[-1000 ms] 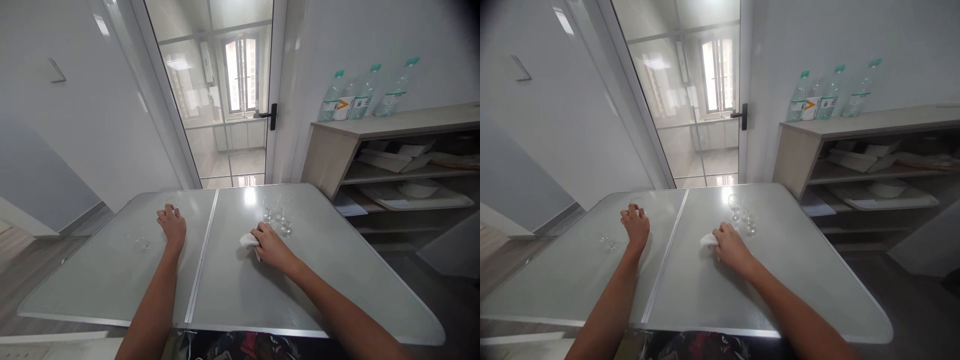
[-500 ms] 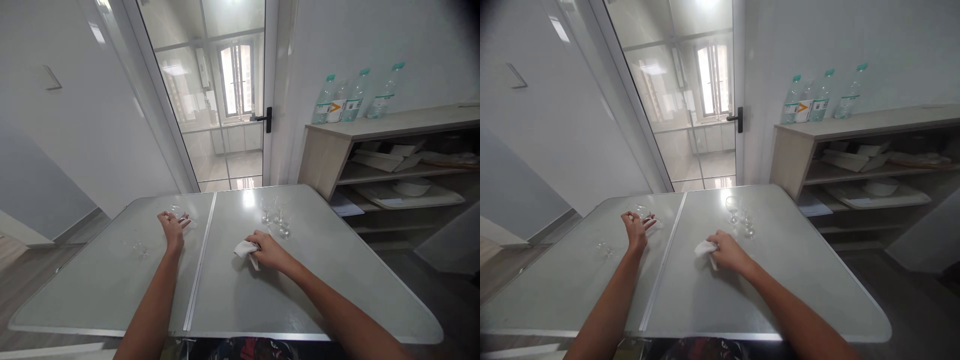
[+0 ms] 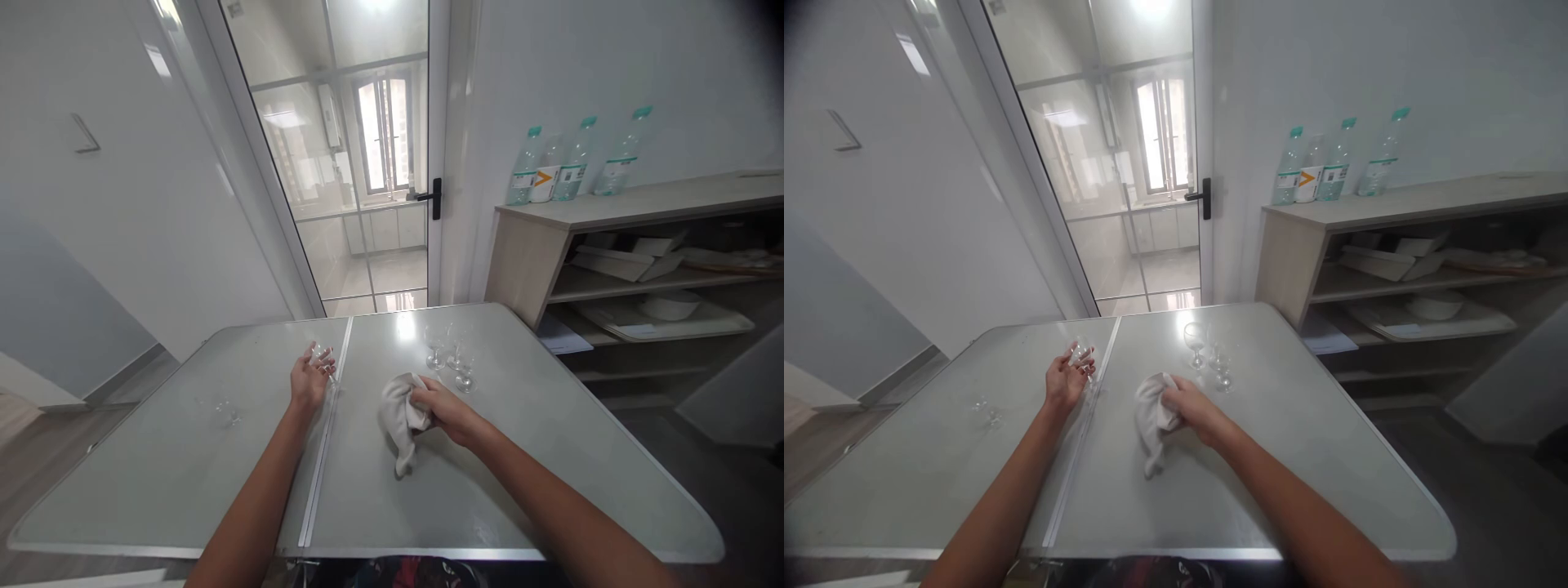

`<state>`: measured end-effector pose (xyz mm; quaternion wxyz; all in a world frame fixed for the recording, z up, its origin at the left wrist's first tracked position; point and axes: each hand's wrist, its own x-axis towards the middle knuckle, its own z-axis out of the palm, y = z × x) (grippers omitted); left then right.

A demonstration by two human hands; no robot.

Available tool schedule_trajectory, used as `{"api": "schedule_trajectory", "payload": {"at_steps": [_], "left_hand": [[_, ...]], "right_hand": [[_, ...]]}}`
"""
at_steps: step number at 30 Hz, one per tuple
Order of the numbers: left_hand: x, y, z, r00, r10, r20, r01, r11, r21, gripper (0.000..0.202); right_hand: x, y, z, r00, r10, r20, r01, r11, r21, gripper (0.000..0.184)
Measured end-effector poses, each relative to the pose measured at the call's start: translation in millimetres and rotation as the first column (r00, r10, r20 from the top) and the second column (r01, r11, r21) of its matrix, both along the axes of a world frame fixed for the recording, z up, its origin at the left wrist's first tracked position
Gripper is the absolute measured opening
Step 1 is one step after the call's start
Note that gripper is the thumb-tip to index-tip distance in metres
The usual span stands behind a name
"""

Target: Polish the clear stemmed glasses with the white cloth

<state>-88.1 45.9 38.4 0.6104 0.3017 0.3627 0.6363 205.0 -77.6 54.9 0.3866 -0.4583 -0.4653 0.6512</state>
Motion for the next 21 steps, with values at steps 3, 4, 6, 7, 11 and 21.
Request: {"api": "schedule_trajectory", "payload": {"at_steps": [3,4,6,7,11,21], "left_hand": [[11,-4,0.0,0.998,-0.015,-0.069,0.019,0.998,0.062,0.035],[15,-6,-0.2,0.994,-0.01,-0.11,0.019,0.997,0.081,0.035],[22,-9,-1.4,0.977,0.012,-0.211,0.016,0.991,0.129,0.039],[25,-12,-2.2,0.964,0.022,-0.263,0.021,0.987,0.159,0.042],[33,-20,-6.8,0.905,0.065,-0.42,0.06,0.959,0.278,0.051],[38,-28,-12.3,0.782,0.164,-0.602,0.106,0.916,0.387,0.054]], "right_hand": [[0,-1,1.7,1.0,-0.012,0.018,0.012,1.0,-0.007,0.036],[0,-1,1.0,0.998,-0.026,0.049,0.025,0.999,0.026,0.036],[-1,-1,-2.1,0.993,-0.064,0.103,0.054,0.993,0.105,0.033],[-1,0,-4.1,0.989,-0.084,0.118,0.068,0.988,0.135,0.03],[-2,5,-11.5,0.976,-0.169,0.14,0.141,0.972,0.187,0.027],[1,7,-8.9,0.962,-0.189,0.198,0.149,0.968,0.201,0.015]]}}
